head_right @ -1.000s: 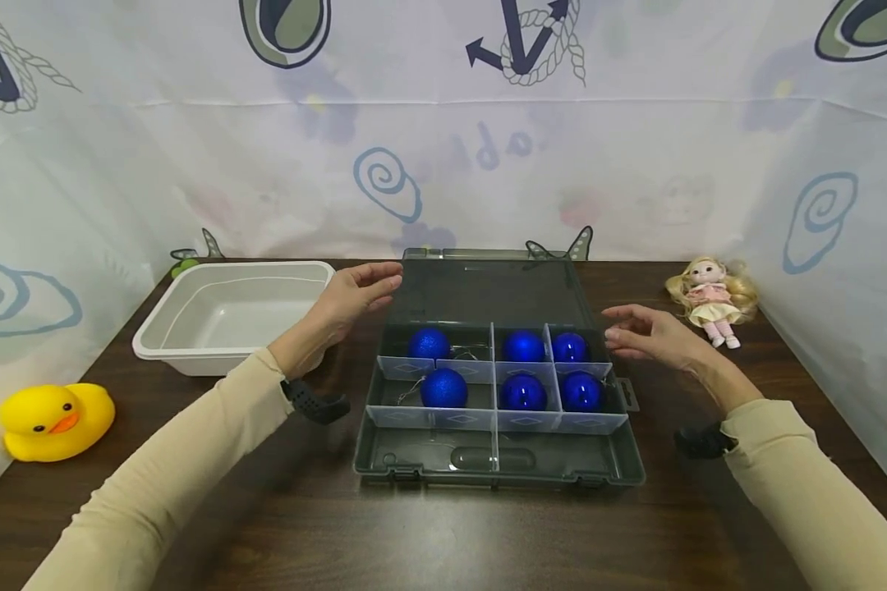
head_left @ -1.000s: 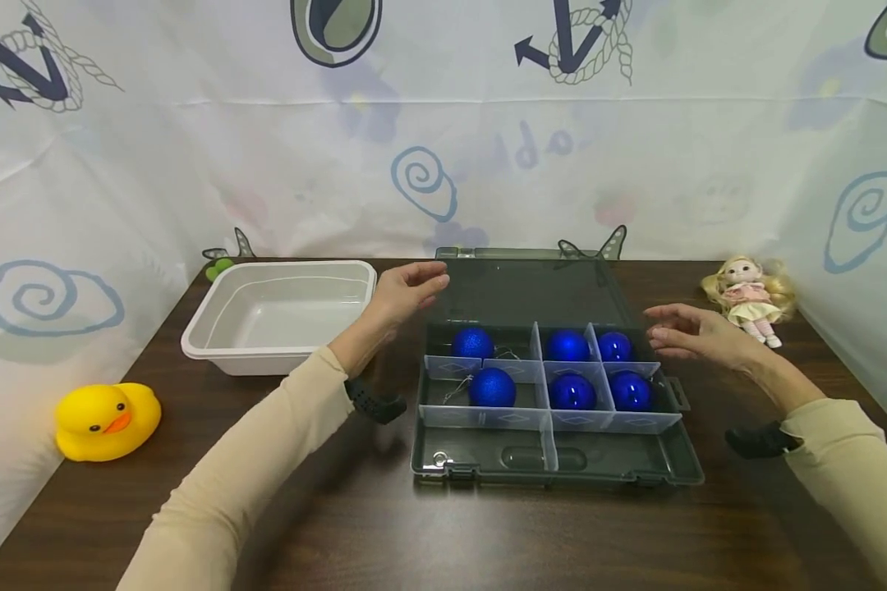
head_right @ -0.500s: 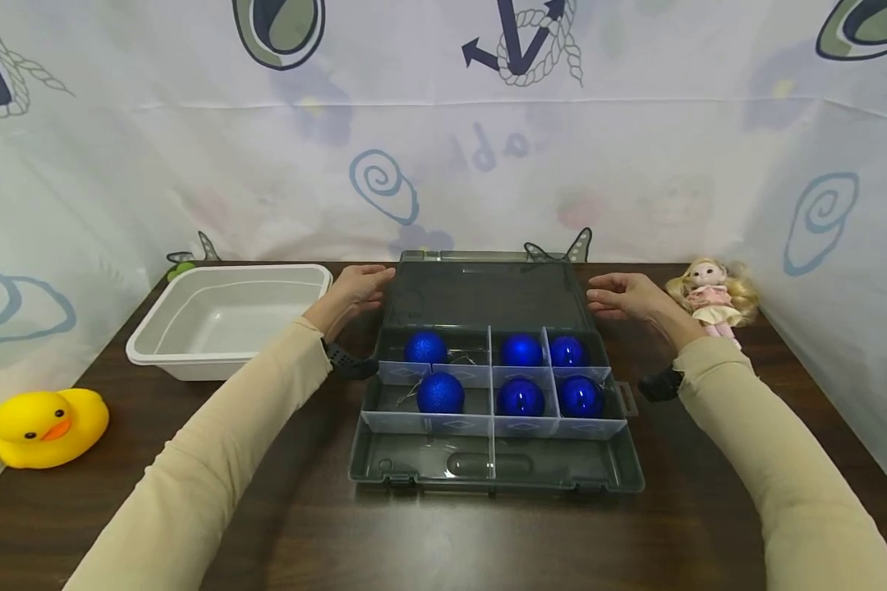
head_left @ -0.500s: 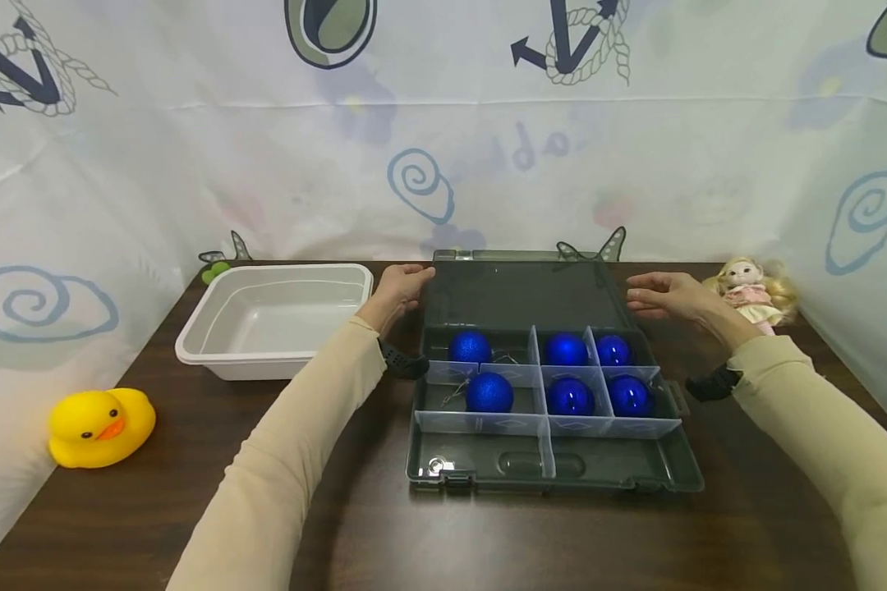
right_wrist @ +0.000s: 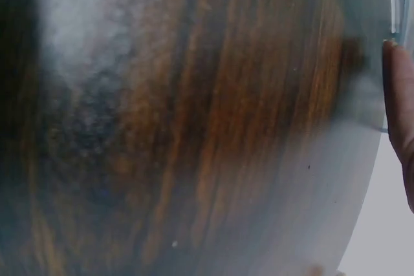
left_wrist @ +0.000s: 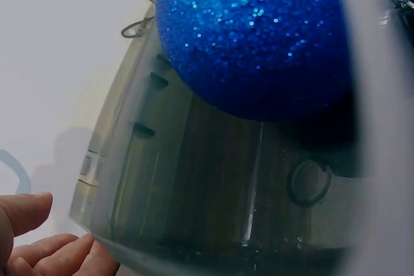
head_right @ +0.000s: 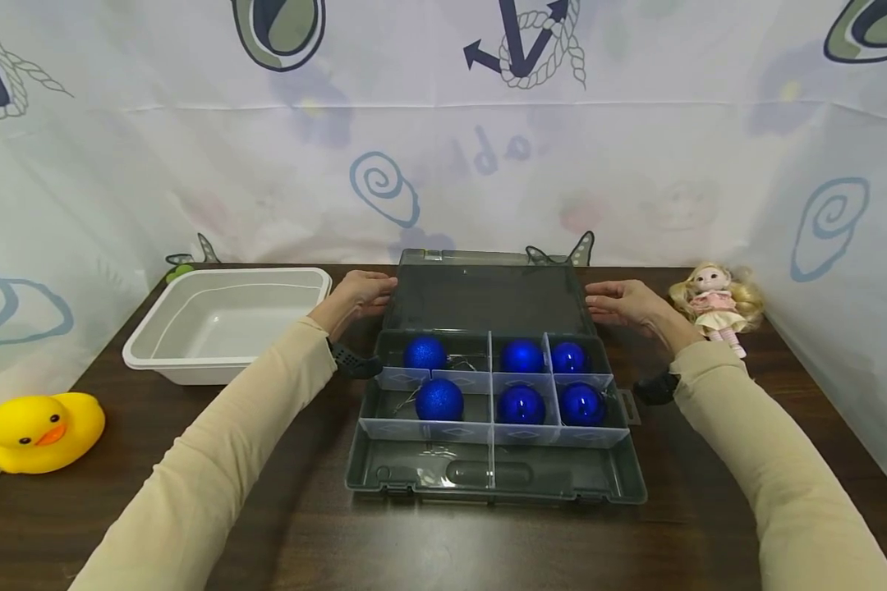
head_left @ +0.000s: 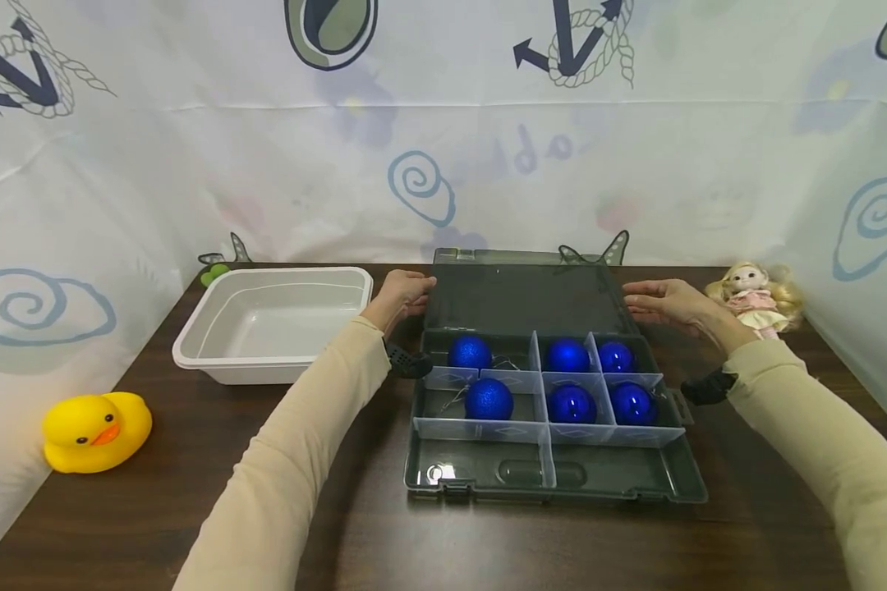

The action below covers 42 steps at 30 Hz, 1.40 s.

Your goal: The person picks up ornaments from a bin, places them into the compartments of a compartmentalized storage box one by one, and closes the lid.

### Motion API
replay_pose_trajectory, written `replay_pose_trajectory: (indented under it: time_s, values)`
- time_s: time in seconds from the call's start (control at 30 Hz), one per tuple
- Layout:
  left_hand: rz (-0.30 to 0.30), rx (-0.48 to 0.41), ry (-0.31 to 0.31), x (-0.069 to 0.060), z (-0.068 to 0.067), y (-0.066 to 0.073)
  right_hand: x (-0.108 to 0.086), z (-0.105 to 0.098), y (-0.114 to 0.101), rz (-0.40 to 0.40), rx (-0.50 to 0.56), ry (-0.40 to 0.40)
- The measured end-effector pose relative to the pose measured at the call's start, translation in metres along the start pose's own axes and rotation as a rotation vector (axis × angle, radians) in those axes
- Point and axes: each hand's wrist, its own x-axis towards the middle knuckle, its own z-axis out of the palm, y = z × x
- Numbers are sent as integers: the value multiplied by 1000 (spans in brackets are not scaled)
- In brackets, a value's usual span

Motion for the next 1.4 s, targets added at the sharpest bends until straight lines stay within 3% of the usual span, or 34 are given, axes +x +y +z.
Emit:
replay_pose_trajectory:
  time_s: [0.23, 0.47, 0.67, 0.87, 1.0, 1.13, 1.27, 1.4]
  values:
    - [98, 0, 118, 9, 1, -1, -4, -2, -5, -77, 179, 63]
    - [233, -58, 132, -10, 3, 10, -13, 0, -15, -179, 357, 152]
    - [343, -39, 146, -24, 1, 16, -24, 5, -22, -312, 358, 199]
    - [486, -9, 116, -52, -7, 13, -42, 12, -26, -431, 176, 293]
    - [628, 152, 131, -75, -17, 5, -62, 17, -30, -510, 51, 303]
    - [747, 313, 135, -95, -26, -5, -83, 20, -33, -535, -47, 284]
    - [832, 412, 106, -114, -32, -13, -103, 21, -29, -550, -170, 287]
    - [863, 520, 86, -132, -36, -20, -121, 26, -21, -565, -188, 279]
